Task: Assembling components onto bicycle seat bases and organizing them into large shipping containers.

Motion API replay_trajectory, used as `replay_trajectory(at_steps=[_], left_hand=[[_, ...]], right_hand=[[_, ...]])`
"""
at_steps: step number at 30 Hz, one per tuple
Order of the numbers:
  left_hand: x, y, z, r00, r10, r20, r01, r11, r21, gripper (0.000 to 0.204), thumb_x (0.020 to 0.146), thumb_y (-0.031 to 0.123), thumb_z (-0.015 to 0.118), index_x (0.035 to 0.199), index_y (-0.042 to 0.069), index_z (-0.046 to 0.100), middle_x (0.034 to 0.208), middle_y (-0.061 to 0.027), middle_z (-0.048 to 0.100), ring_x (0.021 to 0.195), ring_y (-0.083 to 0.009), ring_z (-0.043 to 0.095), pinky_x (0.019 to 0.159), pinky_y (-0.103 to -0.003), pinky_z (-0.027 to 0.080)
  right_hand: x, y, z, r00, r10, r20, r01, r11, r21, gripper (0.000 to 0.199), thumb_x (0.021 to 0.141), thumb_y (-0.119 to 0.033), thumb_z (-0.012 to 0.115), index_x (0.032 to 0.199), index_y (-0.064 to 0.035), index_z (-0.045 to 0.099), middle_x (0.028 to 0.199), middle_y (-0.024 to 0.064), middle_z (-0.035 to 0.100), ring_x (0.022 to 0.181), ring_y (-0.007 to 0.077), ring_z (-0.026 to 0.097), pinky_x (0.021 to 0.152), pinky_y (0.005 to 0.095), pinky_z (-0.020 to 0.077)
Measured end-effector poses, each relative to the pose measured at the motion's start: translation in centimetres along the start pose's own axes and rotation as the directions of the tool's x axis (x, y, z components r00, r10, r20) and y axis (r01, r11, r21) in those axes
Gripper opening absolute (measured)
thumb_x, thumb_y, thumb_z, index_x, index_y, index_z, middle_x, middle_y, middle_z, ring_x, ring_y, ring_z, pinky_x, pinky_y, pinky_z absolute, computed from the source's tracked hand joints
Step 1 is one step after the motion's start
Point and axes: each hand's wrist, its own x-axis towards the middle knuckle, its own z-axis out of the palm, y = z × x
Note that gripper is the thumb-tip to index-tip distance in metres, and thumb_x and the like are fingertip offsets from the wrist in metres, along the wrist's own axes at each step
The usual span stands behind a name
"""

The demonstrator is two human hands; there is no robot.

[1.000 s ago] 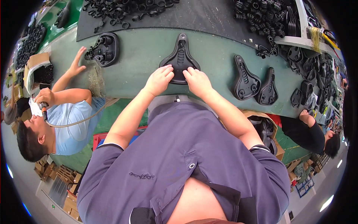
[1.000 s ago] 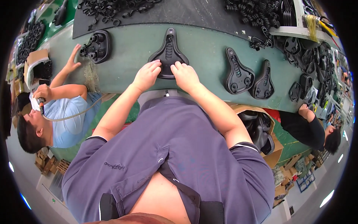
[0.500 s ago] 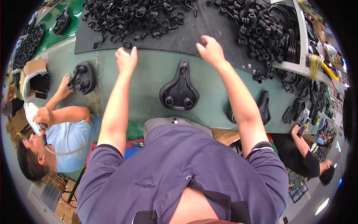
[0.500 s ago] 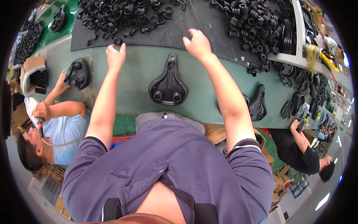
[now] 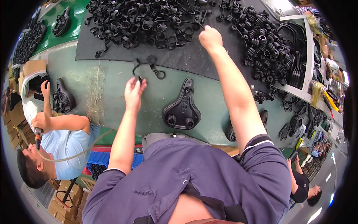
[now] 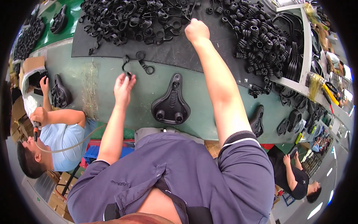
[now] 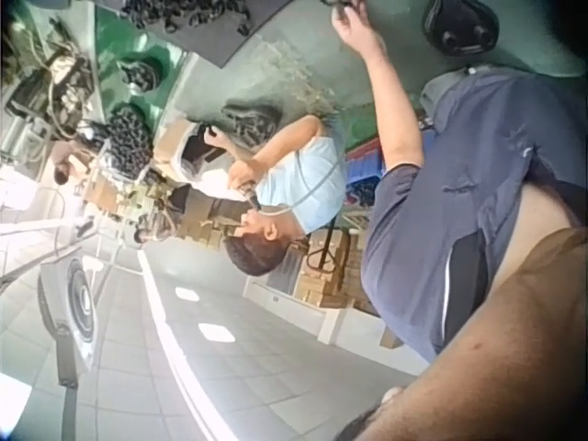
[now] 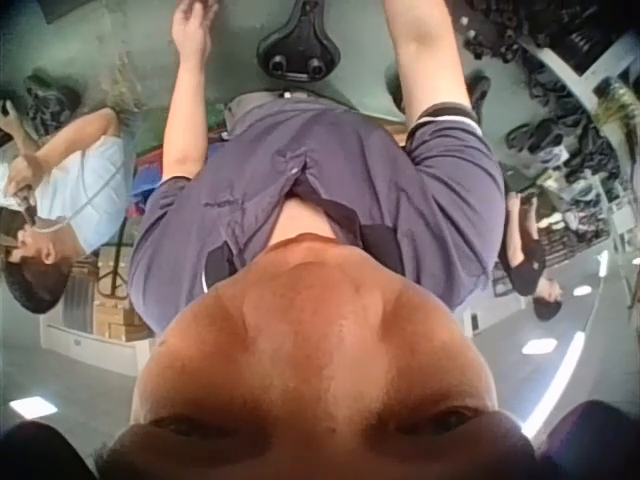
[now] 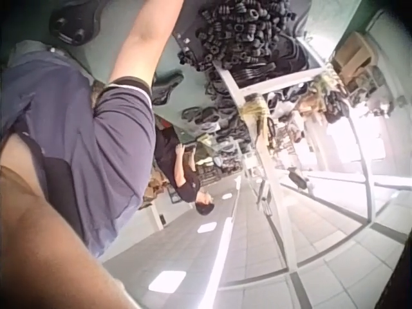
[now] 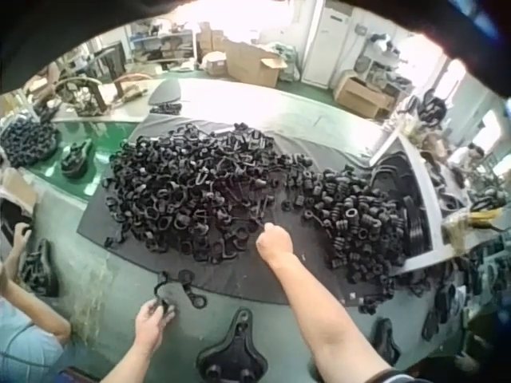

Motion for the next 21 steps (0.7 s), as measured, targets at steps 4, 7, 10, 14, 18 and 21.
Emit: replay_trajectory(at_steps=[4, 7, 10, 14, 18, 21], left_hand=[[-7.7, -3.8, -2.2, 0.971, -0.223, -0.089, 0.213, 0.971, -0.112, 0.033, 0.115, 0.017, 0.045, 0.142, -0.002, 0.047, 0.138, -0.0187, 0.062, 0.129, -0.0372, 0.064, 0.107, -0.048, 0.057], [-10.7, -4.0, -2.4, 0.933, -0.344, -0.108, 0.355, 0.929, 0.105, 0.035, 0.112, 0.018, 0.051, 0.141, -0.001, 0.047, 0.138, -0.0197, 0.062, 0.126, -0.037, 0.066, 0.105, -0.049, 0.057], [-10.1, -2.8, -2.4, 0.91, 0.368, 0.192, -0.26, 0.144, 0.955, 0.063, 0.092, 0.003, 0.065, 0.151, 0.001, 0.044, 0.152, -0.0254, 0.047, 0.139, -0.0426, 0.052, 0.109, -0.051, 0.052], [-6.0, 0.5, -0.2, 0.744, 0.073, 0.664, -0.549, -0.499, 0.67, 0.084, 0.08, -0.004, 0.066, 0.159, 0.013, 0.042, 0.165, -0.0196, 0.035, 0.15, -0.0477, 0.035, 0.113, -0.052, 0.05], [-2.9, 0.2, -2.2, 0.67, -0.272, 0.691, -0.692, -0.566, 0.448, 0.061, 0.093, 0.004, 0.058, 0.152, 0.012, 0.049, 0.161, -0.0149, 0.042, 0.141, -0.0426, 0.049, 0.108, -0.05, 0.054], [-2.0, 1.0, -3.3, 0.832, -0.17, 0.528, -0.53, -0.527, 0.665, 0.046, 0.088, 0.0, 0.067, 0.134, 0.006, 0.063, 0.133, -0.0178, 0.063, 0.119, -0.0411, 0.064, 0.101, -0.047, 0.055]], right_hand=[[-9.4, 1.9, -4.4, 0.934, 0.147, 0.326, -0.321, 0.746, 0.584, 0.027, 0.094, -0.011, 0.054, 0.109, -0.0017, 0.073, 0.084, 0.014, 0.073, 0.073, 0.0258, 0.073, 0.068, 0.0394, 0.0578], [-18.2, 3.4, -10.7, 0.854, 0.185, 0.487, -0.508, 0.5, 0.702, 0.022, 0.102, -0.014, 0.055, 0.115, -0.0067, 0.071, 0.075, -0.0025, 0.064, 0.059, 0.007, 0.058, 0.051, 0.0256, 0.0458], [-25.3, 5.8, -15.8, 0.724, 0.119, 0.679, -0.589, 0.62, 0.519, 0.018, 0.102, -0.01, 0.056, 0.111, -0.0039, 0.07, 0.073, -0.0009, 0.064, 0.055, 0.008, 0.058, 0.048, 0.0252, 0.0452], [-29.8, 9.4, -17.6, 0.443, 0.069, 0.894, -0.556, 0.804, 0.213, 0.019, 0.091, -0.004, 0.057, 0.103, -0.0028, 0.072, 0.072, 0.0056, 0.07, 0.056, 0.014, 0.065, 0.05, 0.0301, 0.0524], [-33.8, 12.7, -9.3, 0.716, 0.191, 0.671, -0.611, 0.636, 0.471, 0.034, 0.092, -0.011, 0.065, 0.124, -0.0022, 0.07, 0.087, 0.0114, 0.076, 0.071, 0.02, 0.073, 0.065, 0.0338, 0.0589], [-37.1, 11.9, -5.4, 0.872, 0.416, 0.258, -0.489, 0.763, 0.423, 0.059, 0.09, -0.027, 0.073, 0.141, -0.0004, 0.061, 0.12, 0.0165, 0.076, 0.112, 0.031, 0.072, 0.102, 0.0396, 0.0549]])
